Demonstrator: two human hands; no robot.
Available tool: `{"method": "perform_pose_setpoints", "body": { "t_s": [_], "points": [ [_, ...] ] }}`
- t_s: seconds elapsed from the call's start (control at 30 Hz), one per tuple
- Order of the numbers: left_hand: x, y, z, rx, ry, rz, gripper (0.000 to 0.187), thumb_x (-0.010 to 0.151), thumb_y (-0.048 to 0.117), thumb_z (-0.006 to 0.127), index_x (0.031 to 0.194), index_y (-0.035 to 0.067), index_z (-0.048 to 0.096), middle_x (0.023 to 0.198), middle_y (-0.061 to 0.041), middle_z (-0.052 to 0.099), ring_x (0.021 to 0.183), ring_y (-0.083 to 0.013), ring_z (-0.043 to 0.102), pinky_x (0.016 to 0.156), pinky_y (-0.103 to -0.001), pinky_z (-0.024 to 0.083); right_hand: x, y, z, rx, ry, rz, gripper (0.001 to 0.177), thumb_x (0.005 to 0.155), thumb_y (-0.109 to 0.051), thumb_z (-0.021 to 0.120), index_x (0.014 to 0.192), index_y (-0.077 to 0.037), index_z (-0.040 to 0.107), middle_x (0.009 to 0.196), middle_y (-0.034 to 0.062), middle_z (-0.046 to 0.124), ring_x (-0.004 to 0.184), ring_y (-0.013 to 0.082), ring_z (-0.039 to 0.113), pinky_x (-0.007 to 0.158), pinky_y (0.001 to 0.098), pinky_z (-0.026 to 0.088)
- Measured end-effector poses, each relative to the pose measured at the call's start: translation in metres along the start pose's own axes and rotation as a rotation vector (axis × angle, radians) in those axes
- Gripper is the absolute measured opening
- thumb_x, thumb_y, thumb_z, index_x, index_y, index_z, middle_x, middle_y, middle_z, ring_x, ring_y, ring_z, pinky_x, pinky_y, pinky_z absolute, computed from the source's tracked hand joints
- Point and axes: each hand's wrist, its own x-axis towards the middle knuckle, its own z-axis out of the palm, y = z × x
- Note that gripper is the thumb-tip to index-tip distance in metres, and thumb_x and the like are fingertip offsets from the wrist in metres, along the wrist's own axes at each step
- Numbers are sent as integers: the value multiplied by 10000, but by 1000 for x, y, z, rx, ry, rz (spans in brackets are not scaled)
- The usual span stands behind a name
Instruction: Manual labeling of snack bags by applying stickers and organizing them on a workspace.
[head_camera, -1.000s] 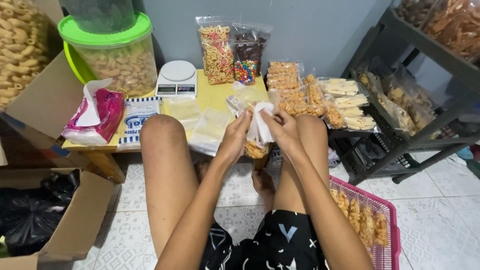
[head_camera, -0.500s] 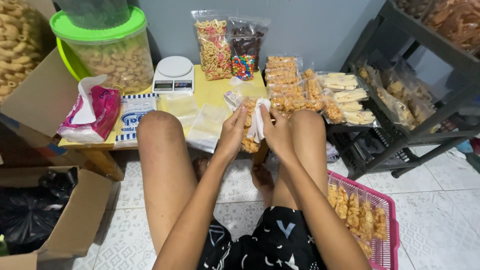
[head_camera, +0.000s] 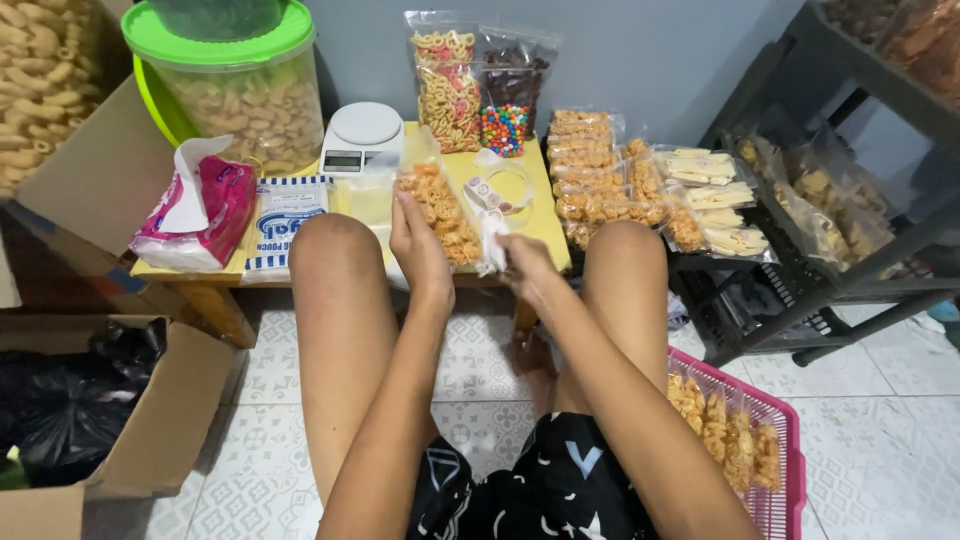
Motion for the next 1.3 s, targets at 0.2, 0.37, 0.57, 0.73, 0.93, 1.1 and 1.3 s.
{"method": "perform_pose_setpoints", "body": {
  "t_s": [0.2, 0.37, 0.57, 0.73, 0.93, 1.1, 1.3],
  "points": [
    [-7, 8, -1, -20, 44, -4, 576, 1091, 429, 417, 1523, 49, 443, 1576, -184, 424, 1485, -309, 343, 1261, -442, 235, -38, -1, 60, 214, -227, -121, 655, 981, -203, 688, 1510, 52, 399, 1346, 297, 591, 1246, 377, 601, 990, 492, 524],
    [2, 2, -8, -78, 84, -17, 587, 1086, 427, 422, 1528, 41, 427, 1578, -194, 416, 1485, -317, 336, 1262, -441, 233, 51, -4, 42, -291, 83, -390, 362, 902, -345, 653, 1231, -205, 708, 1067, 84, 741, 1009, 241, 701, 830, 364, 569],
    [2, -19, -4, -127, 79, -82, 611, 1073, 459, 436, 1533, 57, 429, 1591, -187, 398, 1489, -319, 322, 1258, -447, 237, 120, -34, 0, -699, 221, -590, 284, 821, -133, 782, 1086, -236, 778, 1088, 100, 680, 831, 313, 698, 701, 420, 577],
    [-4, -3, 2, -147, 97, -105, 589, 1073, 429, 434, 1515, 40, 450, 1576, -219, 410, 1484, -344, 332, 1251, -461, 251, 155, -45, -17, -1390, 57, -573, 488, 727, -404, 840, 1202, -402, 729, 1429, 47, 481, 1405, 381, 339, 1132, 608, 310],
    [8, -51, -2, -56, 188, -122, 606, 1097, 288, 418, 1607, 336, 93, 1524, -236, 391, 1495, -348, 341, 1227, -538, 241, 158, -51, -19, -1383, 57, -604, 139, 875, -268, 718, 1010, -276, 749, 1221, 53, 569, 1249, 387, 418, 999, 537, 377],
    [3, -50, -1, 96, 175, -26, 654, 1084, 212, 419, 1603, 381, 60, 1591, -211, 292, 1464, -366, 395, 1204, -548, 265, 120, -56, -19, -1525, -80, -603, 347, 901, -329, 707, 1241, -257, 710, 1392, 113, 546, 1356, 412, 401, 1077, 563, 341],
    [-15, 10, -1, 60, 68, -4, 546, 1093, 117, 298, 1602, 305, 240, 1575, -338, 299, 1505, -467, 252, 1221, -595, 166, 159, -59, -18, -1418, 15, -708, 108, 971, -254, 632, 1015, -177, 694, 1231, 92, 608, 1332, 378, 402, 1118, 576, 290]
  ]
}}
